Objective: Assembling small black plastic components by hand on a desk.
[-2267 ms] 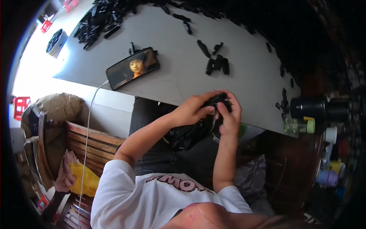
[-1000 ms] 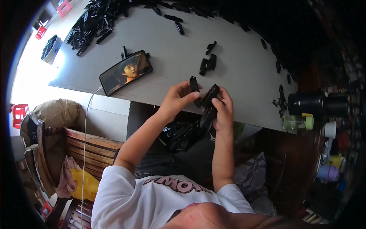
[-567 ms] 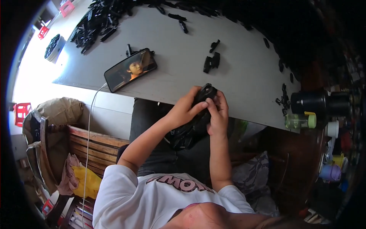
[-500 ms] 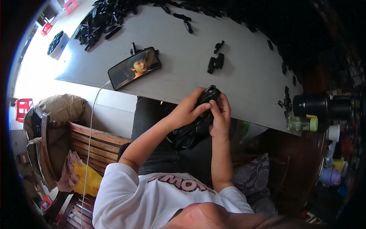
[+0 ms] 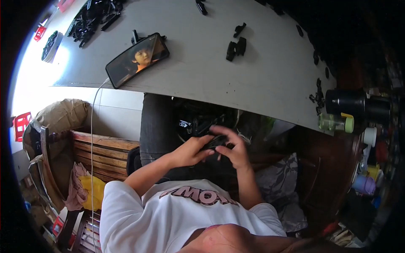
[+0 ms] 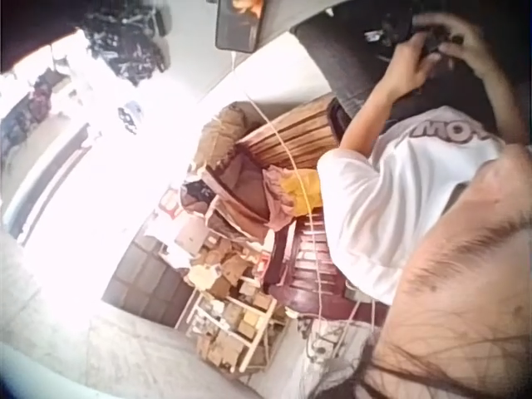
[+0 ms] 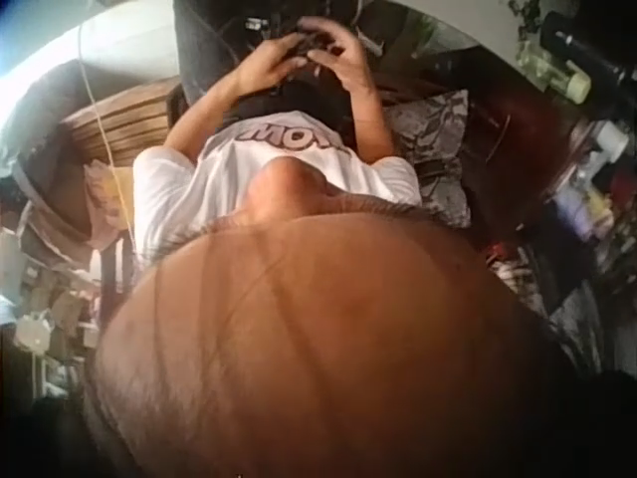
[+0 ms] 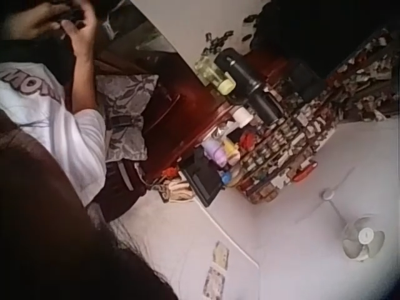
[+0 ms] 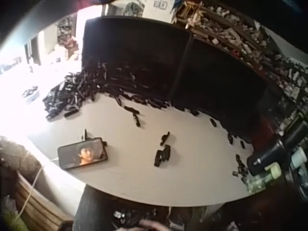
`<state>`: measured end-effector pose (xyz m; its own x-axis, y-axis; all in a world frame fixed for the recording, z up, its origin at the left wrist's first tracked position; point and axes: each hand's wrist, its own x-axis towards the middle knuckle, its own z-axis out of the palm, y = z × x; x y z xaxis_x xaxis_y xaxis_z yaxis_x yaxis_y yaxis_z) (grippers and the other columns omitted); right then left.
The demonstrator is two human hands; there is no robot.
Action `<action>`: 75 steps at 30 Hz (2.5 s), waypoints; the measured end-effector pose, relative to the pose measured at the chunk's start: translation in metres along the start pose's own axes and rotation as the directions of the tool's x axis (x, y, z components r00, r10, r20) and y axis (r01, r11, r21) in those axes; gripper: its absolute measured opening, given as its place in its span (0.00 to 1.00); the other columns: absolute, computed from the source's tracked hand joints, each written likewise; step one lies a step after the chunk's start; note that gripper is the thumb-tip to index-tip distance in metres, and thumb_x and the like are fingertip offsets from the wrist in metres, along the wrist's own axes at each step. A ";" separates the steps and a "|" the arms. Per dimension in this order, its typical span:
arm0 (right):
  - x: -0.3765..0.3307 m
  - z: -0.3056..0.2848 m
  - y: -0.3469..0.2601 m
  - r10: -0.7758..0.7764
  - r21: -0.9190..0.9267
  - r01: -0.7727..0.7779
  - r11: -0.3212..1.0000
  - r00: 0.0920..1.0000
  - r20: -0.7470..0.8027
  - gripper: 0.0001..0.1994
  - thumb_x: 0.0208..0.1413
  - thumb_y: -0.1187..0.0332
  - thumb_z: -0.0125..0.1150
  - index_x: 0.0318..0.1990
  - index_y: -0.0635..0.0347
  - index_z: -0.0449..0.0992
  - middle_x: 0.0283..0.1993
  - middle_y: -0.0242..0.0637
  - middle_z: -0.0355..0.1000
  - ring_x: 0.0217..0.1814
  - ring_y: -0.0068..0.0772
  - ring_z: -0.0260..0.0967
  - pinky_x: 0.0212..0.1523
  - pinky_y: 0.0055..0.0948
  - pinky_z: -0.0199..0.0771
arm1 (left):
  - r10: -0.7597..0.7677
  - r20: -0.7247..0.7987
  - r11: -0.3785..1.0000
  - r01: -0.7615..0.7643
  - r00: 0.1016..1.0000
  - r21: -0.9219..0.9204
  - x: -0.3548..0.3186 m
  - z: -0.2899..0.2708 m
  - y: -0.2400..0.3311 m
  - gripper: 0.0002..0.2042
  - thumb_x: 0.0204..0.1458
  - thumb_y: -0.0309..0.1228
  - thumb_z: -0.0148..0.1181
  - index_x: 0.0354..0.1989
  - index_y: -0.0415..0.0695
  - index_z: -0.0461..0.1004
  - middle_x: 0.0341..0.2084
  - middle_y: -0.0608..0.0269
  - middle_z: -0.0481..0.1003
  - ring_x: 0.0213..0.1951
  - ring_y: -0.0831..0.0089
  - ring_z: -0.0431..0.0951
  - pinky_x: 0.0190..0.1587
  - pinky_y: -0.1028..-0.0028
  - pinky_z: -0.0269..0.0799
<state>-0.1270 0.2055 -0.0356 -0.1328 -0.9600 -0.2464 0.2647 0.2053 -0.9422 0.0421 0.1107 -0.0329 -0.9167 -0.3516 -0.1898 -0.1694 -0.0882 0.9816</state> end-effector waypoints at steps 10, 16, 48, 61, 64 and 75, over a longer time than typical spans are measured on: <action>-0.002 0.019 0.018 -0.021 0.067 0.029 0.997 0.992 -0.122 0.10 0.51 0.72 0.60 0.40 0.66 0.72 0.47 0.44 0.71 0.34 0.22 0.70 0.24 0.17 0.71 | 0.018 -0.042 1.000 -0.018 0.999 0.014 -0.006 -0.003 -0.010 0.18 0.55 0.30 0.51 0.51 0.33 0.63 0.19 0.61 0.71 0.19 0.77 0.72 0.23 0.77 0.69; 0.043 0.012 0.040 -0.085 0.045 0.093 0.995 0.982 -0.170 0.11 0.52 0.74 0.58 0.43 0.65 0.71 0.41 0.38 0.73 0.32 0.20 0.69 0.22 0.18 0.70 | -0.053 -0.158 0.998 0.055 0.986 0.008 0.016 -0.017 -0.039 0.17 0.54 0.27 0.53 0.51 0.34 0.65 0.25 0.56 0.73 0.22 0.77 0.74 0.26 0.76 0.69; 0.178 -0.015 -0.078 -0.559 -0.998 -0.059 0.016 0.827 -0.058 0.12 0.53 0.60 0.56 0.43 0.53 0.71 0.33 0.41 0.69 0.28 0.48 0.71 0.27 0.42 0.71 | 0.320 0.021 0.723 -0.258 0.947 0.641 0.074 -0.092 0.063 0.19 0.47 0.25 0.57 0.50 0.41 0.68 0.44 0.50 0.71 0.48 0.53 0.70 0.52 0.61 0.65; 0.174 -0.036 -0.062 -0.630 -0.997 -0.039 0.065 0.773 -0.071 0.10 0.49 0.67 0.57 0.41 0.49 0.72 0.30 0.38 0.67 0.24 0.46 0.71 0.21 0.40 0.69 | 0.396 -0.668 0.519 0.447 0.630 0.729 0.279 -0.253 0.051 0.34 0.50 0.66 0.35 0.62 0.61 0.58 0.64 0.52 0.49 0.64 0.54 0.49 0.61 0.48 0.45; 0.176 -0.031 -0.063 -0.608 -0.997 -0.036 0.074 0.790 -0.074 0.10 0.49 0.66 0.56 0.41 0.49 0.71 0.32 0.39 0.69 0.26 0.48 0.71 0.24 0.42 0.70 | 0.334 -0.575 0.423 0.427 0.747 0.799 0.294 -0.220 0.058 0.34 0.48 0.68 0.37 0.61 0.66 0.59 0.64 0.51 0.50 0.64 0.51 0.50 0.60 0.47 0.48; 0.171 -0.037 -0.063 -0.623 -0.998 -0.030 -0.062 0.782 0.015 0.11 0.51 0.66 0.54 0.43 0.48 0.70 0.34 0.37 0.69 0.31 0.46 0.71 0.28 0.44 0.70 | 0.453 -0.264 0.349 0.103 0.852 0.931 0.213 -0.153 0.041 0.21 0.47 0.47 0.54 0.51 0.59 0.71 0.63 0.52 0.51 0.62 0.54 0.53 0.59 0.56 0.51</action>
<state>-0.2014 0.0357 -0.0266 -0.2541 -0.8814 0.3983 -0.9654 0.2058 -0.1604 -0.1043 -0.1104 -0.0367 -0.7619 -0.5855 0.2771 -0.4909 0.8010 0.3427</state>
